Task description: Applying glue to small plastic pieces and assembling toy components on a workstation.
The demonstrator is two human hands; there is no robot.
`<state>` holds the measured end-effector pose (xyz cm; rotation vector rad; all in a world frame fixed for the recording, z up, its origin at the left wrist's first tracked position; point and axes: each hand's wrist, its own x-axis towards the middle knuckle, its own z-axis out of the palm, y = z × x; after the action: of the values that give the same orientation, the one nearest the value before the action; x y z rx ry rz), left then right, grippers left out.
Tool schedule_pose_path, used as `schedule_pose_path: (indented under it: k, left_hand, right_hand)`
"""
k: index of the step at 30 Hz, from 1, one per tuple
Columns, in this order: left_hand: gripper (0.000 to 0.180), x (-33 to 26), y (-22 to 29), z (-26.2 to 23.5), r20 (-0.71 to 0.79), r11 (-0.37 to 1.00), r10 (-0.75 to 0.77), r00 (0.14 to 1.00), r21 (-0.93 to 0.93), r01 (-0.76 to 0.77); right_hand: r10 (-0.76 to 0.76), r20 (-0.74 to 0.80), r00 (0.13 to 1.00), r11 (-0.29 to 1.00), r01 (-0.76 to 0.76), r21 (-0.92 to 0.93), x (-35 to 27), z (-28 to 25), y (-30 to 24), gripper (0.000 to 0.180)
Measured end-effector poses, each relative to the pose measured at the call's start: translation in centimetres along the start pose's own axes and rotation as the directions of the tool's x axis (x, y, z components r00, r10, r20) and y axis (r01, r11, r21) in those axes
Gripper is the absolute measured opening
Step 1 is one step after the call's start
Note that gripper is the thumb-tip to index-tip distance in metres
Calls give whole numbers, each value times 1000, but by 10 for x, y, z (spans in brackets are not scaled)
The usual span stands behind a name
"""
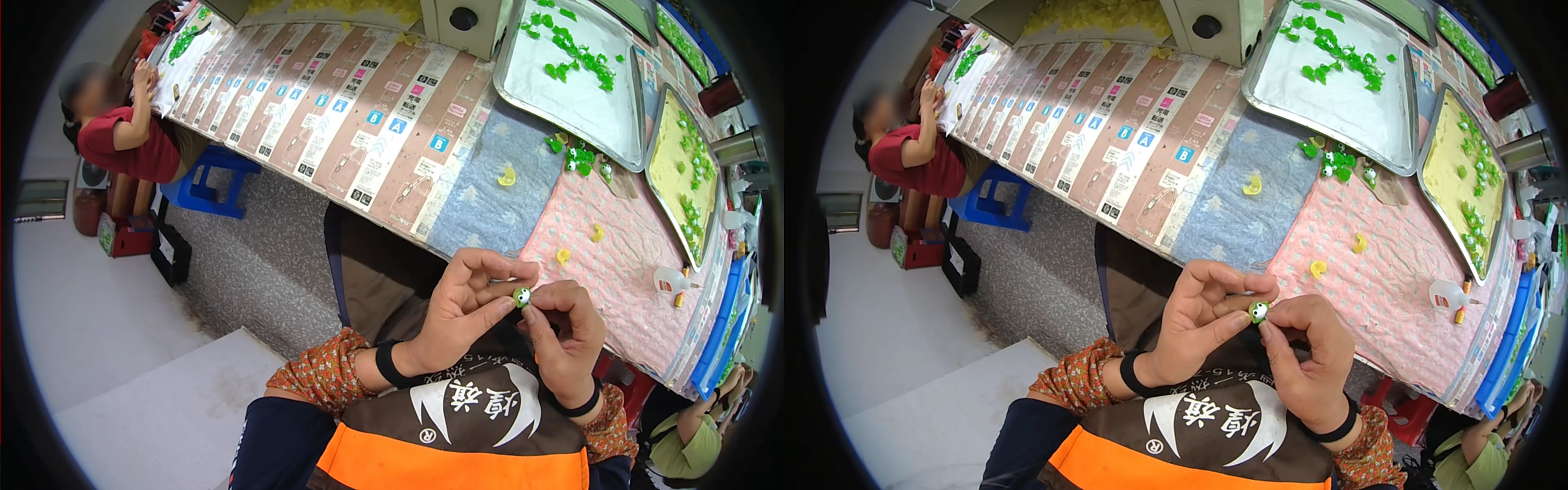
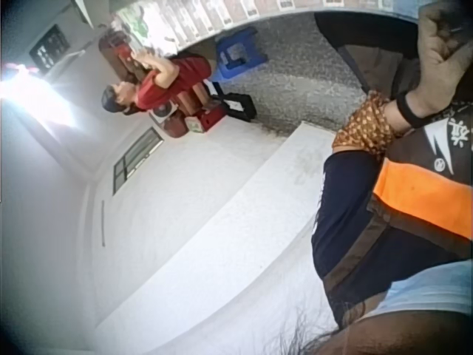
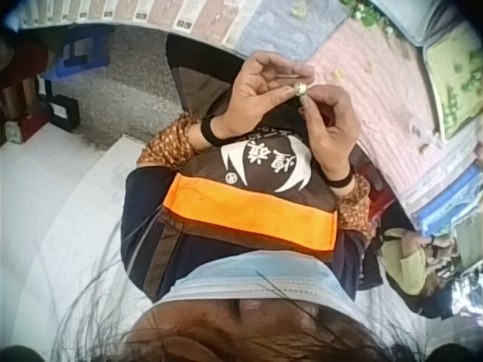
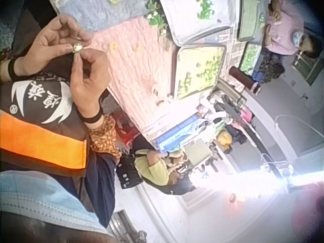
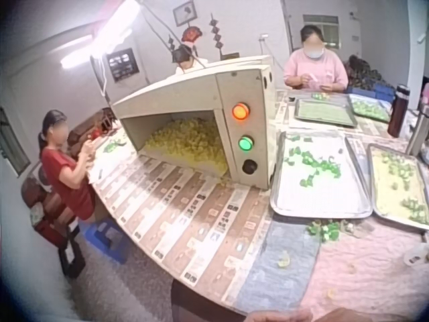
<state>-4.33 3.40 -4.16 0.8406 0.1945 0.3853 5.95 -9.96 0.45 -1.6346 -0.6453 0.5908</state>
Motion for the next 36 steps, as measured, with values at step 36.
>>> schedule_pose_path:
  k: [36]
  left_hand:
    - [13,-2,4,-10,100,955,-29,995,296,-2]
  right_hand:
    - [-221,62,973,966,227,-125,-4,-10,2,20]
